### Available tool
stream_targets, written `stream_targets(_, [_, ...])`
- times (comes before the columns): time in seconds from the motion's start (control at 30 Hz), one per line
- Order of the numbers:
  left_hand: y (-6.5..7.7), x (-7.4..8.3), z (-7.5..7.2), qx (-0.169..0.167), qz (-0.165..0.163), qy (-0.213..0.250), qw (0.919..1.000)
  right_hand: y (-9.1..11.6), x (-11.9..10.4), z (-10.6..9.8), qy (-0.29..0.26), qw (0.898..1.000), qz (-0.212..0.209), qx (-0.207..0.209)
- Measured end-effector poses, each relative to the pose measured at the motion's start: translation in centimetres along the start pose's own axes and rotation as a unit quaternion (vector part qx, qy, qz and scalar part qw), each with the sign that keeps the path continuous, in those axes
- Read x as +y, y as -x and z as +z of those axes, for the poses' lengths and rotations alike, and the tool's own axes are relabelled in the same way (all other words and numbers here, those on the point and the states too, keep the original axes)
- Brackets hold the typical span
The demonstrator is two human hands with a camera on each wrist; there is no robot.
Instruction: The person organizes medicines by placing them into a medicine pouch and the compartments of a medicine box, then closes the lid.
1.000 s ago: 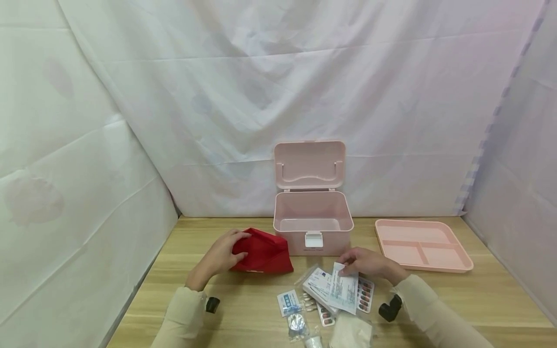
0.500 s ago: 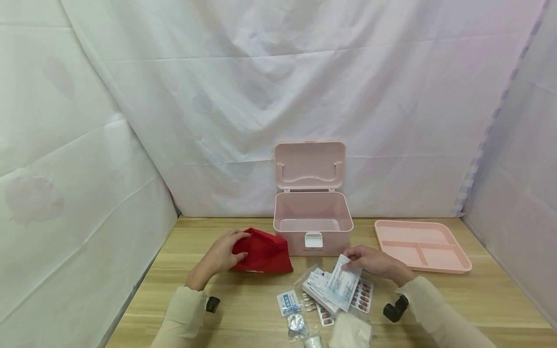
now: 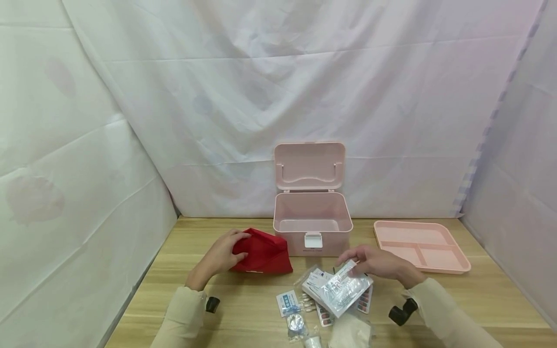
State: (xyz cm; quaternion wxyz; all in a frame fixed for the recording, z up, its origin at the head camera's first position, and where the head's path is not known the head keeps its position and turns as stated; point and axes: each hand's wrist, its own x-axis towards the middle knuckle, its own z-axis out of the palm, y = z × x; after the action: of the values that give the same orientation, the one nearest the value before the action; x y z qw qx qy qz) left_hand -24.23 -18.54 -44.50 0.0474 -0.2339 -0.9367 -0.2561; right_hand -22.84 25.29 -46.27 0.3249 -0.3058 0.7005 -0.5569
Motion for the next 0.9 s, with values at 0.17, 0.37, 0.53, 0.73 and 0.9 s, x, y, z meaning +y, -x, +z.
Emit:
stream_targets(0.17, [0.1,0.1,-0.1,0.000,-0.007,0.002,1.0000,-0.5,-1.8,1.3,0.045,0.998,-0.037,-0.039])
stream_targets(0.37, [0.1,0.1,0.0,-0.002,-0.008,0.002,1.0000,-1.3,-4.1,2.6,0.078,0.996,-0.046,-0.025])
stream_targets(0.53, [0.1,0.2,0.0,-0.003,-0.006,0.006,1.0000,-2.5,-5.8,3.2,0.099,0.992,-0.078,0.006])
stream_targets(0.73, [0.1,0.2,-0.1,-0.002,-0.004,0.012,0.9999,-4.1,-7.9,4.1,0.134,0.985,-0.069,0.086])
stream_targets(0.9, [-0.1,0.4,-0.1,-0.005,-0.013,0.012,0.9998,-5.4,-9.5,4.8,0.179,0.969,-0.066,0.154])
